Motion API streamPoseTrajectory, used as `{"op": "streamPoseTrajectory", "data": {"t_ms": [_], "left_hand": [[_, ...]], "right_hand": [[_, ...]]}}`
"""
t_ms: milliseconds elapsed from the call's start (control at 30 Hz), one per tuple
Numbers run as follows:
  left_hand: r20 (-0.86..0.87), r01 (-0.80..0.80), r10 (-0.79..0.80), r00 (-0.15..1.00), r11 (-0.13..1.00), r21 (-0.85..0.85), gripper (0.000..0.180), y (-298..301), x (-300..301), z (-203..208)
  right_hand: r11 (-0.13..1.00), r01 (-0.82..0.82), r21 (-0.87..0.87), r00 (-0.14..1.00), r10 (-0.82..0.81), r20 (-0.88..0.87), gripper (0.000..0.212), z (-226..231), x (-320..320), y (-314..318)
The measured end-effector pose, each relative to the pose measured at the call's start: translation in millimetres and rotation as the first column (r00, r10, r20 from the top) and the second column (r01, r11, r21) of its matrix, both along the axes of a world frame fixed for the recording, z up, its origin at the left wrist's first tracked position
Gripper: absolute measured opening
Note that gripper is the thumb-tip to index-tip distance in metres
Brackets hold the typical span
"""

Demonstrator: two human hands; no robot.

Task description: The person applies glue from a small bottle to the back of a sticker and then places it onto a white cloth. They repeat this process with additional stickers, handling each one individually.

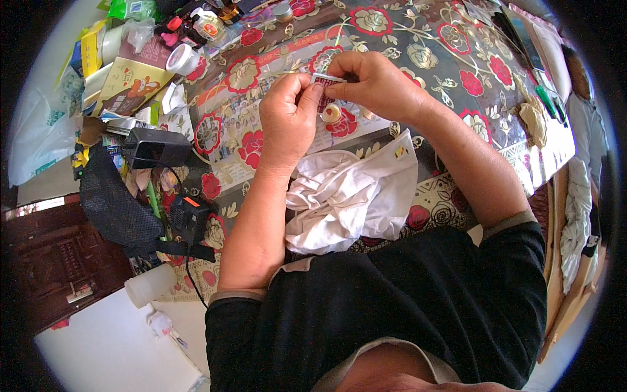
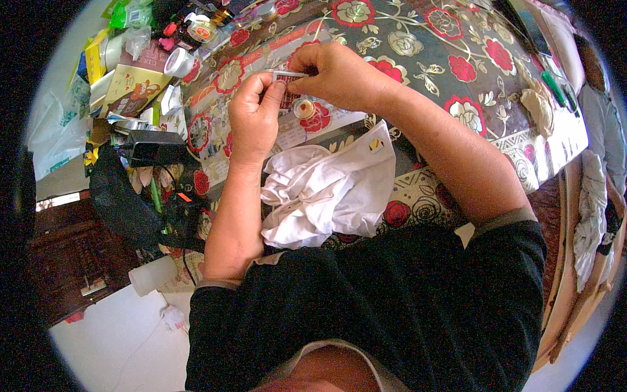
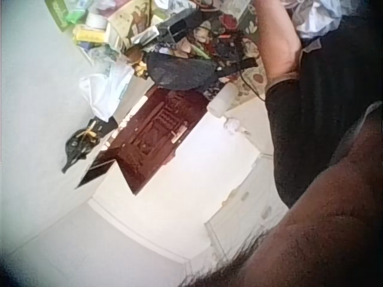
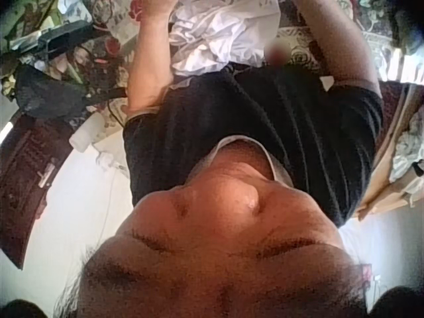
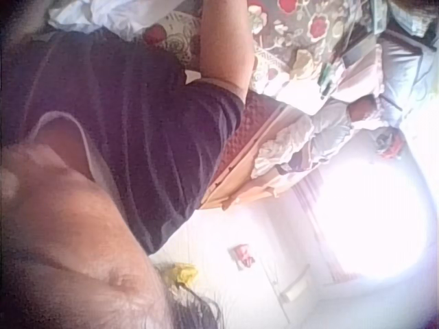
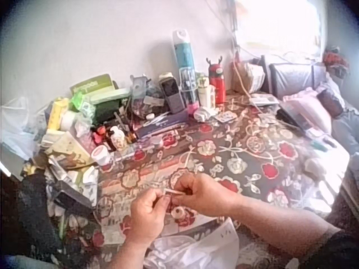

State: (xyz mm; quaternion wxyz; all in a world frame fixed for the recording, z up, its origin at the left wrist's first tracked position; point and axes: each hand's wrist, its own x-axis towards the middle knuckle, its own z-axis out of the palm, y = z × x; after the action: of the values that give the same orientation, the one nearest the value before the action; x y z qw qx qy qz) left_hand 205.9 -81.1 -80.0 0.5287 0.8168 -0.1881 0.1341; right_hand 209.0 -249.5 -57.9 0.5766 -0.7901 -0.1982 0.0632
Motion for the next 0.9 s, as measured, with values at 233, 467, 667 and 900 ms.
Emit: {"op": "streamPoseTrajectory", "data": {"t_ms": [233, 467, 667, 900], "left_hand": [[-0.101, 0.023, -0.025, 0.995, 0.999, -0.025, 0.012, 6.2, 4.5, -3.6], [-0.118, 0.033, -0.029, 0.993, 0.999, 0.034, 0.013, 4.1, 1.4, 5.7], [-0.135, 0.079, -0.066, 0.989, 0.993, 0.089, 0.015, 5.6, 1.5, 3.2], [-0.075, 0.037, -0.036, 0.997, 0.999, 0.011, 0.013, 2.4, -0.2, 2.7]], "right_hand": [[0.999, 0.005, -0.043, 0.992, -0.010, -0.128, 0.018, 2.3, -0.6, 0.5], [0.998, -0.010, -0.065, 0.989, 0.000, -0.146, 0.018, -1.2, 1.8, 0.6], [0.998, -0.007, -0.060, 0.992, 0.000, -0.129, 0.018, -6.1, 3.8, -0.4], [0.993, -0.004, -0.118, 0.999, -0.001, -0.046, 0.021, -6.9, 4.6, -0.9]]}}
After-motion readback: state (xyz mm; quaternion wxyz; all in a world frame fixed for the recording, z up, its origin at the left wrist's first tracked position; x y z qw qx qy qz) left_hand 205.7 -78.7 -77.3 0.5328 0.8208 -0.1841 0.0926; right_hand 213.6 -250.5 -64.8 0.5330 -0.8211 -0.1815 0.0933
